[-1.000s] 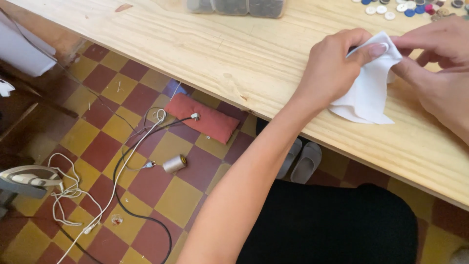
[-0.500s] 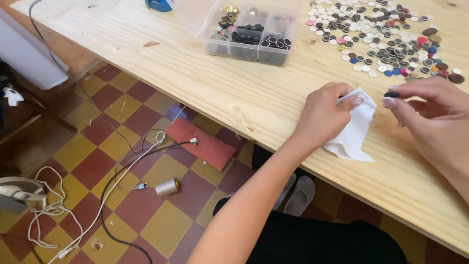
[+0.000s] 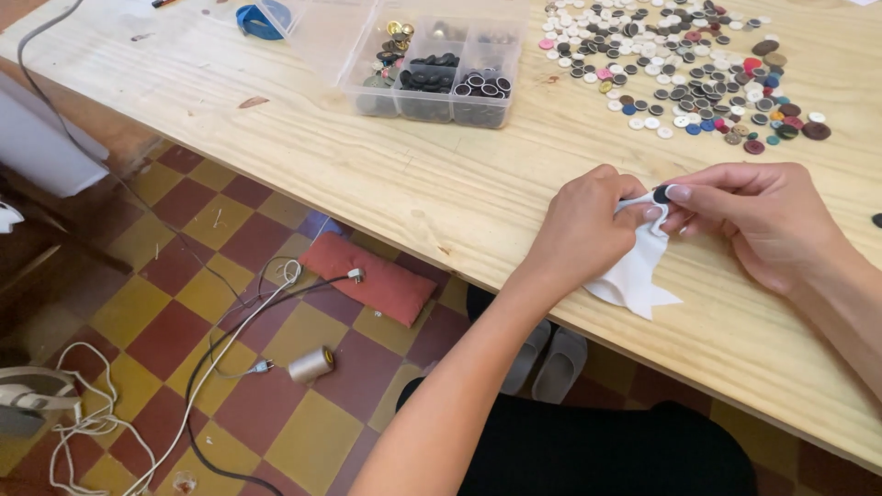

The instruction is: The person sorts a large pile of mixed buttons on a wooden table, picking them up by hand and placing them into a clear plastic organizer box. The person also wipes the table surface with a white cloth during the process.

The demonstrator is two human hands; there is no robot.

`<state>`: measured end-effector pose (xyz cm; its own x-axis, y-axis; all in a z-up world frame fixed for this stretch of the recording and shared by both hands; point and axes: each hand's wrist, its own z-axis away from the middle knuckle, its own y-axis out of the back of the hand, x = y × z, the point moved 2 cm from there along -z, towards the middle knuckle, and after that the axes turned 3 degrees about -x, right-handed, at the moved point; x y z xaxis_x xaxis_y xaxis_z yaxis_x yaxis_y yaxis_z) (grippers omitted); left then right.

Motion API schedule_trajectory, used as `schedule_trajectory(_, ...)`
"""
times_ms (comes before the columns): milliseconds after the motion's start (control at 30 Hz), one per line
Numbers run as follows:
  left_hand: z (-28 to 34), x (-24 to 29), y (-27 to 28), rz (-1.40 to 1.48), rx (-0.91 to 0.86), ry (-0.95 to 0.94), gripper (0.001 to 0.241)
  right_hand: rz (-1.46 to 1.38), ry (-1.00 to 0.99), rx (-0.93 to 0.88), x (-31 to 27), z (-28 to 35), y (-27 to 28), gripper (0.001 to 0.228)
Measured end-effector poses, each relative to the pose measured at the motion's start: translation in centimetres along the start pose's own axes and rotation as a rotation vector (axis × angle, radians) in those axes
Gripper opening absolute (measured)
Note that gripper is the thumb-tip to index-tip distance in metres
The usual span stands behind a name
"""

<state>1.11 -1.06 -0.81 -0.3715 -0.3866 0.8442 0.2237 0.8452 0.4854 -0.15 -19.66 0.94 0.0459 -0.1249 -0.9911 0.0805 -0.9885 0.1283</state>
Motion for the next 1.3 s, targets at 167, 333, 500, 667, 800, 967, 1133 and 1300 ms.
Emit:
schedule_trajectory(167,-0.1,-0.1,-0.1,-0.01,0.016,-0.033,0.018,-0.037,-0.092,-0.008,0.8,-0.6,1.2,0.013)
schedule_trajectory(333,0.5,0.2,0.3,0.063,0.051,-0.051,0.024,-0.042,-0.113,-0.014,1.2,-0.8,1.6,0.013)
schedule_trajectory(500,0.9,0.8,0.8,0.061,0.07,-0.059,0.019,-0.04,-0.1,-0.006,1.1,-0.7,1.5,0.013)
schedule_trajectory(667,0.4,-0.7,0.3,0.034,0.145,-0.143,0.034,-0.068,-0.12,-0.018,0.1,-0.4,0.6,0.013)
schedule_trajectory(800,0.4,-0.9,0.7,0.02,0.248,-0.177,0.033,-0.158,-0.11,-0.125,-0.5,-0.3,0.4,0.009)
schedule_trajectory(967,3.0,3.6,1.7,-0.303,0.648,-0.751,0.013,-0.133,0.005,-0.145,-0.3,-0.1,0.3,0.014)
schedule_trajectory(1133,2.9,3.6,-0.6,-0.569,0.393,-0.891,0.025,0.181,0.048,-0.141,-2.5,0.7,3.4,0.011)
schedule_trajectory(1300,2.0,1.7,-0.8,-0.536,0.237,-0.726,0.038,0.304,-0.174,0.053,-2.4,2.8,11.6,0.012)
